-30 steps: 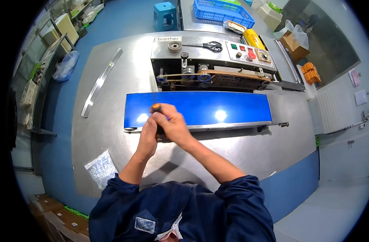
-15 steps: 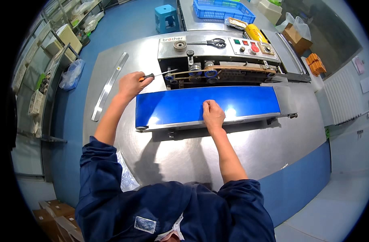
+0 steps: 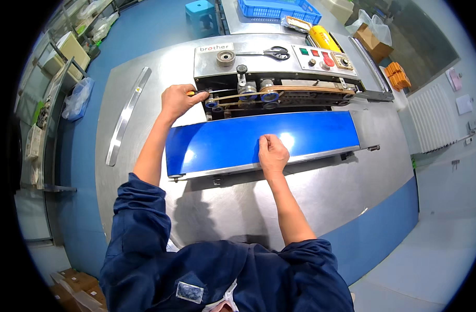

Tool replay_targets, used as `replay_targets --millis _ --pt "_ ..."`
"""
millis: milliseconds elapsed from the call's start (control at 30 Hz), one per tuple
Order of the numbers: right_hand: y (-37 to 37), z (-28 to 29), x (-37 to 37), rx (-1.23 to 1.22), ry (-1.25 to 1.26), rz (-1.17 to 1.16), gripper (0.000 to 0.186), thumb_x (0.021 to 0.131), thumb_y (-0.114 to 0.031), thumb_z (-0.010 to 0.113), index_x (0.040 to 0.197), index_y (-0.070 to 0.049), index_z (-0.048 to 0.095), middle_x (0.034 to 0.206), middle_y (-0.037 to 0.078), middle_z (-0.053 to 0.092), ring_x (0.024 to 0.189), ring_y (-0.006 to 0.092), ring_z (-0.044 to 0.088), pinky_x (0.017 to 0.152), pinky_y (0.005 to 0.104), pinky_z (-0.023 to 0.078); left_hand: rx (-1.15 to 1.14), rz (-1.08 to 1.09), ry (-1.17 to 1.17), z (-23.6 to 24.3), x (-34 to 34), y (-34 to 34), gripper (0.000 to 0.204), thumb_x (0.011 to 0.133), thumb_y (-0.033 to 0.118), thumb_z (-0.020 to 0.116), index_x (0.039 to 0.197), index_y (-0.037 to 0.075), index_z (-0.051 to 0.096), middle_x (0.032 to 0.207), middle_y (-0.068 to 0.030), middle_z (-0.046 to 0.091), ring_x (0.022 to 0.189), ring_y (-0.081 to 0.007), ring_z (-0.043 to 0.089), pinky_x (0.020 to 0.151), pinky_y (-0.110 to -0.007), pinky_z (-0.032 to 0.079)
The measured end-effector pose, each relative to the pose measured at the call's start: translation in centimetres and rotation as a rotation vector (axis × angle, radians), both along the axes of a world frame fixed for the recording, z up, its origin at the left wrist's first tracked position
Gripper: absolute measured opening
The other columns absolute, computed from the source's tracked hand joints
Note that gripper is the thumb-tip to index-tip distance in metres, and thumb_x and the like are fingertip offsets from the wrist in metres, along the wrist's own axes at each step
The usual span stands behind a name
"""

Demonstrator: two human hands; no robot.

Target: The person uses a screwdriver to remove screws from a Brother label printer, opens the machine's cover, and adjusts internal components. Afterward, the person retrieves a notebook and pen, opens the notebook, and writes notes on the page.

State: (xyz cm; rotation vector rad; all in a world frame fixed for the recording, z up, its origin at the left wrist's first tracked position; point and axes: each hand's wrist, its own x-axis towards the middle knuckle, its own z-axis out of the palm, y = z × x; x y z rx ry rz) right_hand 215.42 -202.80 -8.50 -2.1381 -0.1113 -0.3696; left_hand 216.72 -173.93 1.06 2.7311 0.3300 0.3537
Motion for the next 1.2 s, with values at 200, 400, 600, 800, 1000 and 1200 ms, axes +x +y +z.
replay_targets --millis 200,400,600,800,1000,1200 --pt "2.3 3.4 1.4 -0.025 -0.271 0.122 0.016 0.078 -0.016 0.068 0.087 -0.002 0.065 0.078 0.011 0.063 0.070 0.0240 0.062 0.062 0.0355 0.050 -0.232 0.003 -0.093 -2.2 0.5 1.1 0.052 0.070 0.058 0.071 0.070 0.007 0.073 0.056 -0.0049 0.063 0.053 -0.0169 0.059 0.052 -0.031 0.044" --pt "7.9 8.8 6.8 -0.775 -0.468 0.036 0.046 0.067 -0.039 0.070 0.084 0.003 0.061 0.091 0.014 0.053 0.088 0.0299 0.054 0.067 0.0377 0.053 -0.277 0.001 -0.095 -2.1 0.4 0.8 0.049 0.070 0.057 0.071 0.067 0.008 0.072 0.054 -0.0049 0.062 0.051 -0.0171 0.058 0.050 -0.030 0.044" --pt "8.6 8.8 7.9 -0.956 -0.329 0.090 0.049 0.067 -0.042 0.070 0.085 0.003 0.062 0.090 0.014 0.054 0.088 0.0297 0.057 0.067 0.0358 0.054 -0.280 0.029 -0.110 -2.5 0.3 1.2 0.051 0.068 0.061 0.069 0.064 0.010 0.072 0.056 -0.0025 0.064 0.052 -0.0169 0.061 0.051 -0.030 0.047" --pt "9.0 9.5 9.1 -0.892 -0.240 0.036 0.047 0.060 -0.040 0.077 0.079 0.001 0.065 0.085 0.017 0.061 0.079 0.0305 0.063 0.067 0.0373 0.055 -0.288 0.036 -0.039 -2.0 0.5 1.2 0.056 0.066 0.065 0.068 0.067 0.009 0.073 0.061 -0.0048 0.066 0.058 -0.0177 0.062 0.054 -0.031 0.048" --pt "8.1 11.0 7.5 -0.914 -0.252 0.171 0.042 0.064 -0.039 0.074 0.078 0.000 0.065 0.083 0.014 0.065 0.079 0.0283 0.066 0.067 0.0391 0.055 -0.304 0.050 -0.037 -2.2 0.4 1.4 0.056 0.066 0.063 0.070 0.067 0.007 0.072 0.057 -0.0052 0.064 0.055 -0.0179 0.060 0.054 -0.031 0.046" --pt "7.2 6.9 7.2 -0.955 -0.355 0.094 0.047 0.077 -0.045 0.066 0.086 0.000 0.057 0.067 0.012 0.063 0.058 0.0277 0.065 0.051 0.0365 0.054 -0.305 0.053 -0.020 -1.9 0.4 0.8 0.054 0.067 0.061 0.071 0.067 0.007 0.073 0.057 -0.0058 0.064 0.055 -0.0180 0.060 0.054 -0.031 0.046"
